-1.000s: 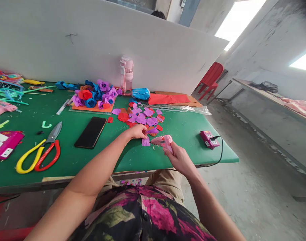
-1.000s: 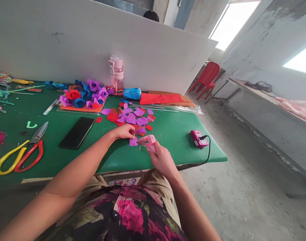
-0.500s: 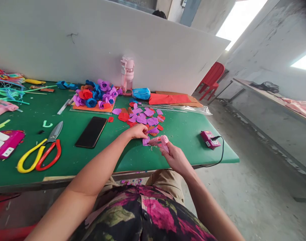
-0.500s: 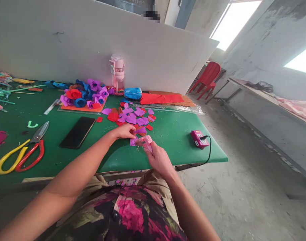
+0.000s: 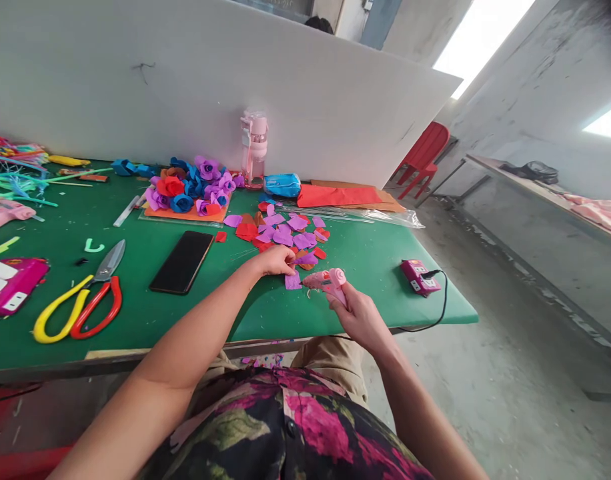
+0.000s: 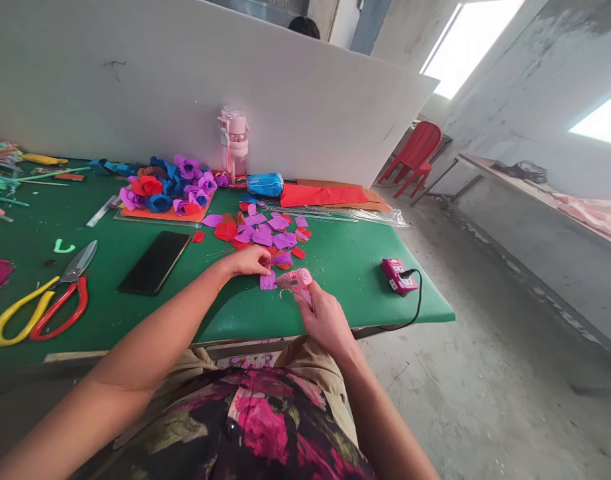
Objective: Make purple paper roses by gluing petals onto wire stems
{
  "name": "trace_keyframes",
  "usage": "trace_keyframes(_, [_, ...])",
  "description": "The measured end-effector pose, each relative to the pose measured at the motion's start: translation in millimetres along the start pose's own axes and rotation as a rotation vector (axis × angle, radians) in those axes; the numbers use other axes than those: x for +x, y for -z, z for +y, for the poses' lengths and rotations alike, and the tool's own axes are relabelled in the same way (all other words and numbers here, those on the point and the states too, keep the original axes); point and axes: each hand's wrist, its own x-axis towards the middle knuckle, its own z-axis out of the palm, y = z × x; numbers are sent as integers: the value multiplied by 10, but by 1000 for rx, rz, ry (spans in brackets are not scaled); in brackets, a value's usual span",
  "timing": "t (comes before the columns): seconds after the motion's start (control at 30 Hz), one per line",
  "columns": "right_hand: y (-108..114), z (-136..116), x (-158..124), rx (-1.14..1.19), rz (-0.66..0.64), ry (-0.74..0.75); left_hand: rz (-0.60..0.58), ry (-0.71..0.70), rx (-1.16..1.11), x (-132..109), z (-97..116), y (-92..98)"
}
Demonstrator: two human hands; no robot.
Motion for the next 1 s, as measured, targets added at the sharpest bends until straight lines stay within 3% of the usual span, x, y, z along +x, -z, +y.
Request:
trace_keyframes(0.23, [-85, -62, 21, -7, -46, 25, 7, -5, -4, -1, 1, -7])
trace_keyframes(0.77, [55, 41, -2, -41, 0, -3, 8, 16, 26, -17, 30, -1])
trace_keyframes(1.0, [-13, -21, 18, -4, -31, 13, 4, 15, 25, -20, 29, 2])
